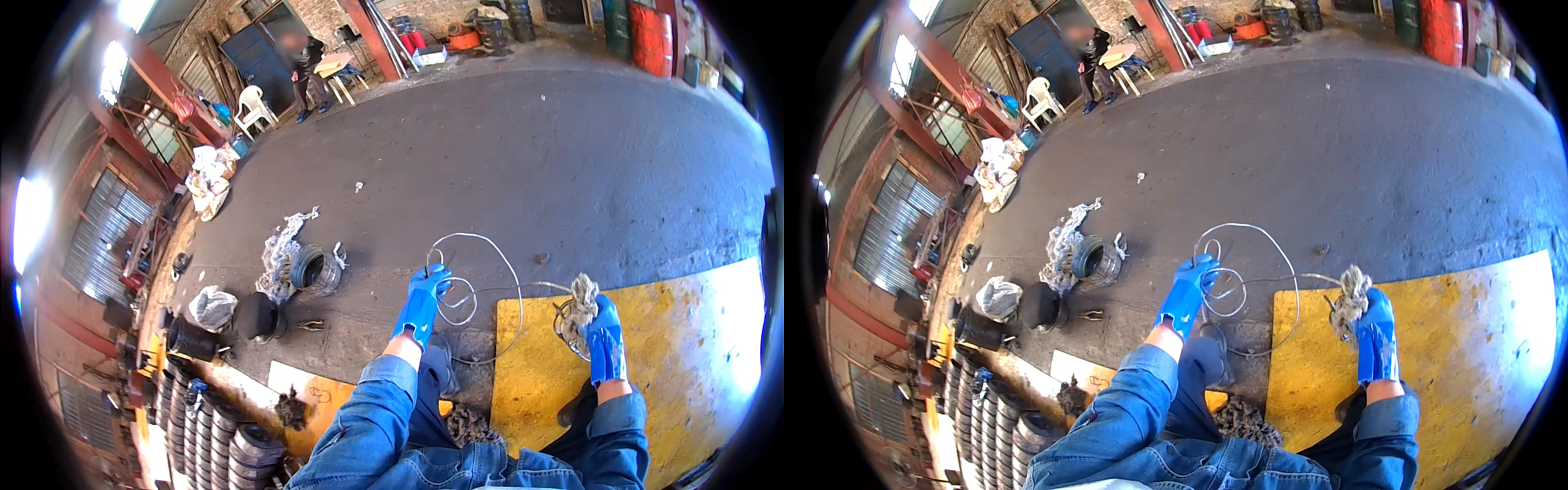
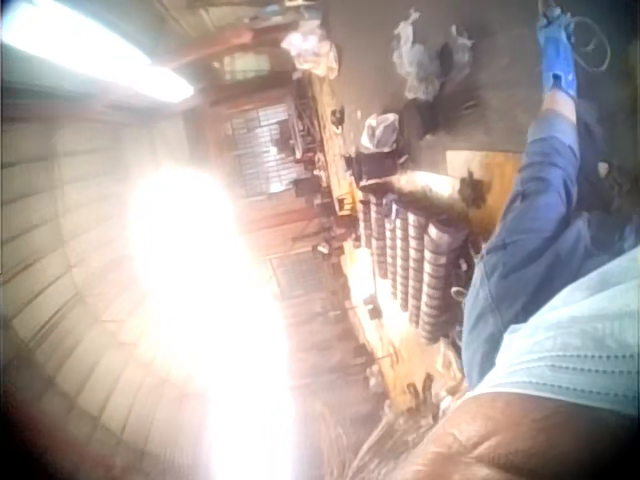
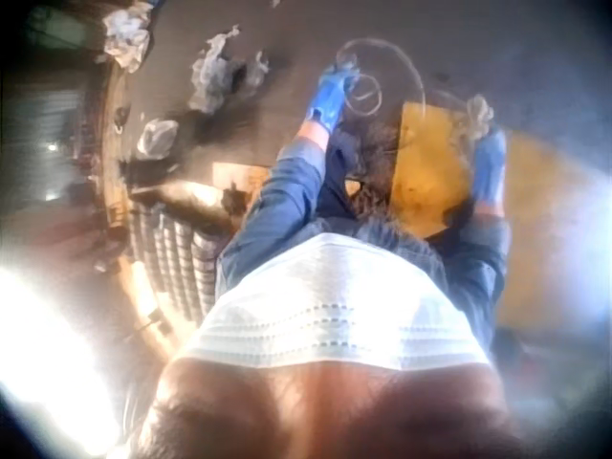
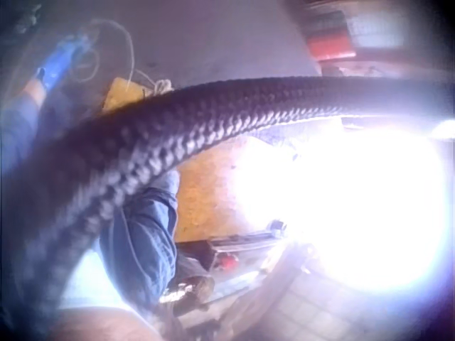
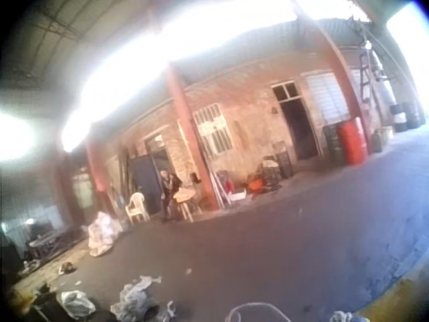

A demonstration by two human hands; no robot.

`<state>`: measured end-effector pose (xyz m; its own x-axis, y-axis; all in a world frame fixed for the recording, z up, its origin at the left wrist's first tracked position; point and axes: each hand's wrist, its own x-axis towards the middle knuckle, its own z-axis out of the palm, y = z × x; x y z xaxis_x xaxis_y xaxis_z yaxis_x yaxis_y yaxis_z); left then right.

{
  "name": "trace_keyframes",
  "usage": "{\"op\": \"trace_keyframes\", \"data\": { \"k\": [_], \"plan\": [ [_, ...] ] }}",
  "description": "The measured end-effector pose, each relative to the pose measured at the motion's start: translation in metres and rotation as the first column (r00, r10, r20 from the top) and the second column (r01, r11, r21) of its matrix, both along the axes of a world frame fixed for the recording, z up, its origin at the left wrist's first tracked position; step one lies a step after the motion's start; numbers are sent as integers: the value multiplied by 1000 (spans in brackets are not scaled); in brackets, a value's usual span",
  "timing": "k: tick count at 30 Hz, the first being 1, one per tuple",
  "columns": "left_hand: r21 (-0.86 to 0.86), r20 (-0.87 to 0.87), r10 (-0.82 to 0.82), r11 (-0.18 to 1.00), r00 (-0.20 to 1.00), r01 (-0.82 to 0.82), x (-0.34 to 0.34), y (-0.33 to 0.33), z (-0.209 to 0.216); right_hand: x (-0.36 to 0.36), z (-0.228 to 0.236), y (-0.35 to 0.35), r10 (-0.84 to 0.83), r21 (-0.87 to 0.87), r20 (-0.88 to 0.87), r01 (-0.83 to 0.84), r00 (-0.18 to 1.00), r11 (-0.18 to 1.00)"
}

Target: The person sits on the floor of a workshop and uses a rag to wipe and clean a coiled metal wire. They manipulate the wire with gloved hands, rubbing the rag along its length to remove dirt or residue.

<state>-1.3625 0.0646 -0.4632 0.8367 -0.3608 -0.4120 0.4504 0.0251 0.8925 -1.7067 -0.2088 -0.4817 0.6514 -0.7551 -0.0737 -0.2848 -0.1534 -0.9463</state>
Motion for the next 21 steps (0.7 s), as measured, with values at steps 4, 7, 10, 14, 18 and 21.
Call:
{"op": "trace_keyframes", "data": {
  "k": [4,7,10,14,18,21],
  "plan": [
    [47,40,-30,999,999,28,-10,11,5,11,54,16,-44,-114,-10,43,999,993],
    [-50,22,-104,993,994,105,-31,4,36,1,48,7,-43,-317,-16,36,999,948],
    [-191,-17,-211,960,977,204,-49,-18,84,1,-13,-29,-172,312,319,68,932,948],
    [-265,-41,-247,937,968,228,-25,0,64,12,-3,-19,-296,635,433,-56,851,771],
    [-314,-160,-228,934,960,169,-13,8,23,15,5,-26,-503,838,508,-267,699,475],
    [-308,-224,-186,945,957,111,-21,7,16,18,5,-23,-521,811,534,-229,666,538]
  ]
}}
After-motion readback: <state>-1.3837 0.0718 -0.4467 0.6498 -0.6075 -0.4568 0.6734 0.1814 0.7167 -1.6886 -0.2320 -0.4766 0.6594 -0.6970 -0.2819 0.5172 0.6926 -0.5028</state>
